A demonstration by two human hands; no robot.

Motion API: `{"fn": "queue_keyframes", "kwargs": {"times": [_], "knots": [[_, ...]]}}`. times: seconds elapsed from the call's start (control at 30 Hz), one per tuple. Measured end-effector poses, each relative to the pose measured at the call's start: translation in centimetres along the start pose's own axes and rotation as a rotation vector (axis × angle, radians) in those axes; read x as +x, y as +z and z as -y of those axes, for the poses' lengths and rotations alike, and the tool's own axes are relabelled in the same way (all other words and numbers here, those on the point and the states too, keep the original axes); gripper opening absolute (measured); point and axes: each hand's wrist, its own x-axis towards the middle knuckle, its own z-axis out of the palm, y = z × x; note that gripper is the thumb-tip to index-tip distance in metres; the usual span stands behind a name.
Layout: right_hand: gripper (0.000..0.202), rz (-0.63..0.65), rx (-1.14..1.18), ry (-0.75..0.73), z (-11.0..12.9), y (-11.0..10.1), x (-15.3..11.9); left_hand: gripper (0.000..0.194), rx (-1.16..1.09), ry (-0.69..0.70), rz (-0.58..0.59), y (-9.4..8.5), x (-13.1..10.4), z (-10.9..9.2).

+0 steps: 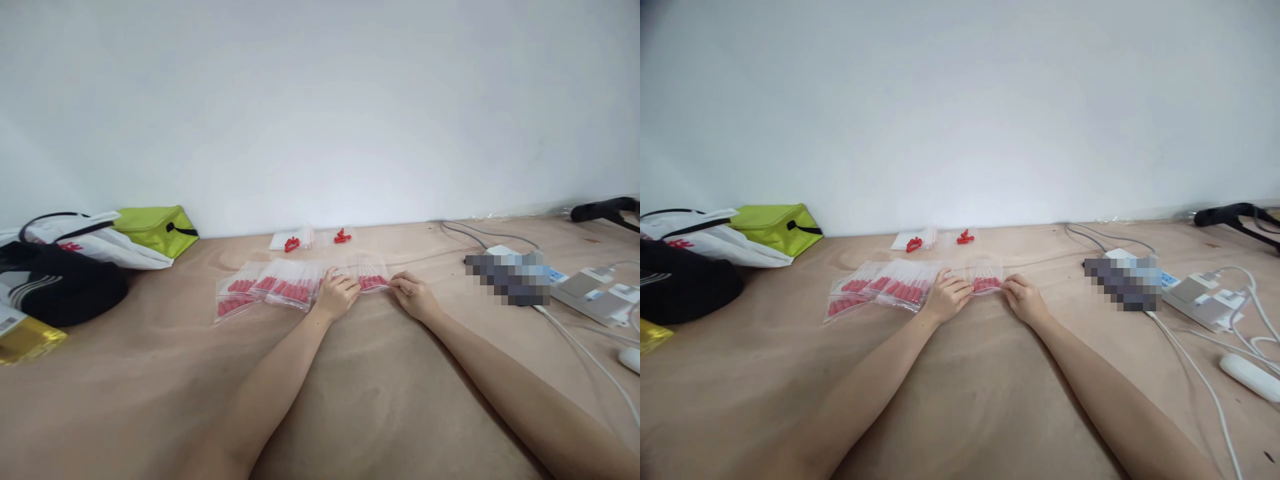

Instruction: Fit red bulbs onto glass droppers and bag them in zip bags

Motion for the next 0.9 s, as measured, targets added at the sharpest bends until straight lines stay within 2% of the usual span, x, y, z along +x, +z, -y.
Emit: {"fn": "queue_keyframes", "kwargs": {"times": [0.13, 0.27, 0.37, 0.57, 0.9], "knots": [[0.019, -0.004, -0.042, -0.039, 0.3, -0.2, 0.1, 0.019, 0.023, 0.030, -0.006, 0.3, 0.0, 0.2], [0.014, -0.045, -0.306, -0.159, 2.1, 0.2, 0.7, 0.018, 0.026, 0.004, -0.016, 0.4, 0.1, 0.0], [0.011, -0.045, -0.417, -0.270, 3.6, 1.1, 1.5, 0.018, 0.022, 0.004, -0.023, 0.4, 0.1, -0.1], [0.014, -0.053, -0.428, -0.314, 4.1, 2.4, 2.4, 0.021, 0.014, 0.003, -0.045, 0.5, 0.1, -0.1], [0.015, 0.020, -0.457, -0.391, 3.7, 2.7, 2.9, 0.019, -0.024, 0.002, -0.065, 0.4, 0.1, -0.1]]}}
